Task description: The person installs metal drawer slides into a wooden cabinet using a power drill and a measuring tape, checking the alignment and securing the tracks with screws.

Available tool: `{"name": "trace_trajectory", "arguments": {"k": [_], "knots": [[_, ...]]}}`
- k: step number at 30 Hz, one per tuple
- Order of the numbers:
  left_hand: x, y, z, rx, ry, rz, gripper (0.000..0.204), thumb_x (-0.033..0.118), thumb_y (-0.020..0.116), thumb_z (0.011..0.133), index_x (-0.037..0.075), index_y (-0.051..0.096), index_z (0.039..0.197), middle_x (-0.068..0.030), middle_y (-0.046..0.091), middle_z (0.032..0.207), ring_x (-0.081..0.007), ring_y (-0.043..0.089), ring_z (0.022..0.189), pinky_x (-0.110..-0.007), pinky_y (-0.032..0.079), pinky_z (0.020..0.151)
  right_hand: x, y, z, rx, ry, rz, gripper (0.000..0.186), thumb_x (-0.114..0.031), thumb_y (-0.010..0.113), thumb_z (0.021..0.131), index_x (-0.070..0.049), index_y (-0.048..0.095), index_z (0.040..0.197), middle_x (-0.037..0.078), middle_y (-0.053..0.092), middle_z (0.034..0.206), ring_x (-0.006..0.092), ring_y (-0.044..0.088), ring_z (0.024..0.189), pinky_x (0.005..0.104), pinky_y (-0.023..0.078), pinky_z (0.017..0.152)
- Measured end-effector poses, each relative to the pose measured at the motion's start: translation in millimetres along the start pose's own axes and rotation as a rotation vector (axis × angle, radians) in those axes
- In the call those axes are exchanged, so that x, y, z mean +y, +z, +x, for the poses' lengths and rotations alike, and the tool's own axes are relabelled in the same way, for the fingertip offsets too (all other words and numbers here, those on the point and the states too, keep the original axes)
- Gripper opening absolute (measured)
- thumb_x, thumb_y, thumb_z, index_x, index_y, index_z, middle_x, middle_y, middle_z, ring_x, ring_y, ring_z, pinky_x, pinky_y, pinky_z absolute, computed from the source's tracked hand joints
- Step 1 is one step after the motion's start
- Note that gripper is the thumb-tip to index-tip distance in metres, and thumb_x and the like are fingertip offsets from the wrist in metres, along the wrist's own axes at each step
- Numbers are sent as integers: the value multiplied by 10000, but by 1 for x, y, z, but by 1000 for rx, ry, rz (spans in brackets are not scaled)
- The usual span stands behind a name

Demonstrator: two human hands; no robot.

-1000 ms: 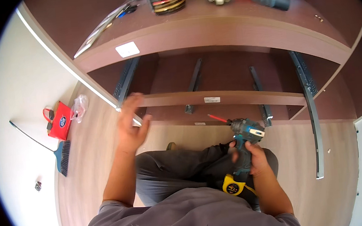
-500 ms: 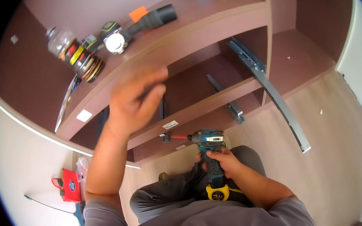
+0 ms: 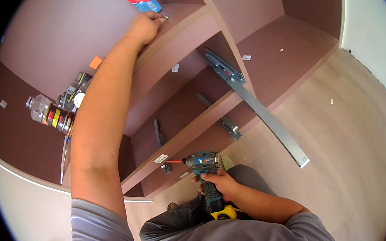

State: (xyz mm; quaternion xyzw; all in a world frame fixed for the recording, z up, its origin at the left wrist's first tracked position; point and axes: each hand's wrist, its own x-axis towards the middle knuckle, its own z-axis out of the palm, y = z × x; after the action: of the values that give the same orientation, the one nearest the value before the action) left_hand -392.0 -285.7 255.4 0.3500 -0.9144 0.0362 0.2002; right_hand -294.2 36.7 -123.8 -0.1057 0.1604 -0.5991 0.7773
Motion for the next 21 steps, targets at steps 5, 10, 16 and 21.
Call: {"name": "trace_trajectory", "arguments": {"k": [5, 10, 16, 21], "knots": [[2, 1, 7, -7, -7, 167, 322, 332, 633, 962, 83, 716, 1149, -173, 735, 1162, -351, 683, 1101, -448, 529, 961, -6, 0, 0, -5, 13, 28, 334, -150, 580, 1026, -31, 565, 1338, 144, 701, 1177, 238, 718, 817, 368, 601, 707], [-21, -6, -11, 269, 109, 175, 270, 342, 666, 969, 78, 680, 1026, -122, 752, 977, -286, 712, 860, -452, 562, 757, -1, 8, 1, -49, 35, 20, 343, -171, 592, 1027, -40, 568, 1343, 132, 701, 1172, 231, 708, 811, 371, 589, 709], [34, -33, -231, 299, 424, -497, 162, 14, 766, 880, 4, 689, 1022, -95, 728, 969, -159, 677, 840, -290, 544, 747, -10, 4, -6, -128, -64, -21, 396, -152, 612, 998, -21, 553, 1366, 144, 691, 1199, 235, 703, 843, 363, 587, 745], [-54, 31, -407, 288, -286, -1098, 153, 40, 677, 984, 7, 720, 1127, -125, 744, 1072, -225, 728, 908, -312, 598, 803, -1, 11, -6, -239, -40, -85, 480, -167, 663, 955, 3, 539, 1386, 171, 691, 1209, 246, 706, 871, 357, 592, 770]]}}
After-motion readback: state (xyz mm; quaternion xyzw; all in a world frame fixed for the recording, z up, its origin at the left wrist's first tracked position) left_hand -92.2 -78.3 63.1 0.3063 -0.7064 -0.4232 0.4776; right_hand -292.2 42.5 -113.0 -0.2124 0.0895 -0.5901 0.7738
